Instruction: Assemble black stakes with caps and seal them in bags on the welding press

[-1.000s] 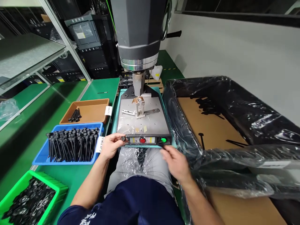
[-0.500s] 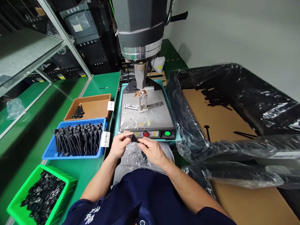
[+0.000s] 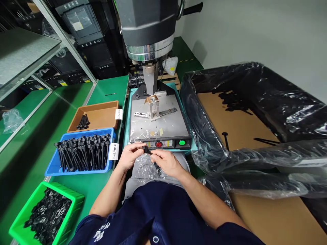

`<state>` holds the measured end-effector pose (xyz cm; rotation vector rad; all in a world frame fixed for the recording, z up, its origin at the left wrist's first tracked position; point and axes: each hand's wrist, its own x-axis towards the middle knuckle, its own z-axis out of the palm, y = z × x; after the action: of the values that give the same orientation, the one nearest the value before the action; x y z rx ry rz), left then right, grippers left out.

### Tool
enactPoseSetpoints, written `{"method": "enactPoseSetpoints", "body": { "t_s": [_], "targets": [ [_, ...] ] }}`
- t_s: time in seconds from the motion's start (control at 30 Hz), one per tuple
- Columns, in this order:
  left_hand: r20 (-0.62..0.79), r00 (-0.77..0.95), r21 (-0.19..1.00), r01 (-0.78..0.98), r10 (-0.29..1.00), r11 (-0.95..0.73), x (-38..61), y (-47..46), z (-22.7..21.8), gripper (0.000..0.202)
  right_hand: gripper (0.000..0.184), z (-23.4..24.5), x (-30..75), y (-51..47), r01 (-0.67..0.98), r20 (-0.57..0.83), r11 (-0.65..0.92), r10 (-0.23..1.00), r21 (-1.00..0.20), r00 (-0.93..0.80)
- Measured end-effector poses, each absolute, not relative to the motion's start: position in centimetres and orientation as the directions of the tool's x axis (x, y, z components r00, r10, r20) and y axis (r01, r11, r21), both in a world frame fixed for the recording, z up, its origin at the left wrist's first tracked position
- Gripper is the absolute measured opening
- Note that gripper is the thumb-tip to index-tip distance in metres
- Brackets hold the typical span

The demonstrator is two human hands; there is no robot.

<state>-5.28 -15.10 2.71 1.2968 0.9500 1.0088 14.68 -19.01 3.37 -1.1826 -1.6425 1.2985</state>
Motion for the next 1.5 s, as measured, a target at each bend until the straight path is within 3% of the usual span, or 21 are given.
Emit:
{"method": "enactPoseSetpoints", "body": {
  "t_s": [0.1,0.37,0.5,0.73,0.9,1.07,1.17,1.3,1.5],
  "targets": [
    [0.006,0.287,0.999,-0.046,0.958,0.007,-5.2,-15.1,2.6,0.035,0.035,3.6,14.5,-19.1,0.267,0.057,0.133,0.96,-0.954,-0.275],
    [0.092,0.339,0.995,-0.007,0.936,-0.095,-5.3,-15.0,2.2,0.029,0.045,3.1,14.6,-18.7,0.024,-0.139,-0.143,0.888,-0.989,-0.437],
    [0.1,0.308,0.993,0.028,0.946,-0.114,-5.0,-14.8,1.7,0.03,0.042,2.2,14.1,-18.5,-0.017,-0.163,-0.184,0.904,-0.983,-0.396],
    [0.147,0.302,0.987,0.014,0.942,-0.159,-3.0,-14.5,0.9,0.032,0.045,1.2,12.3,-17.2,-0.335,-0.203,-0.299,0.935,-0.894,-0.291],
    [0.104,0.185,0.994,-0.044,0.977,-0.097,-2.8,-14.2,-0.5,0.054,0.042,2.7,13.5,-13.4,-0.352,-0.147,-0.214,0.967,-0.911,-0.207],
    [-0.033,0.135,0.997,-0.064,0.99,0.042,-3.4,-14.6,-2.0,0.055,0.043,4.5,16.5,-5.4,-0.161,0.147,0.161,0.984,-0.974,0.098],
    [-0.066,0.147,0.998,-0.008,0.987,0.068,-3.6,-15.1,-2.6,0.05,0.046,4.5,17.5,-0.4,-0.017,0.257,0.263,0.953,-0.965,0.162],
    [-0.062,0.165,0.996,0.076,0.984,0.05,-3.9,-15.6,-3.3,0.039,0.048,3.9,17.8,3.7,0.197,0.372,0.338,0.913,-0.92,0.169],
    [-0.093,0.171,0.991,0.109,0.981,0.075,-4.4,-16.2,-4.0,0.034,0.037,3.6,18.2,5.1,0.479,0.496,0.411,0.866,-0.775,0.059]
  ]
}}
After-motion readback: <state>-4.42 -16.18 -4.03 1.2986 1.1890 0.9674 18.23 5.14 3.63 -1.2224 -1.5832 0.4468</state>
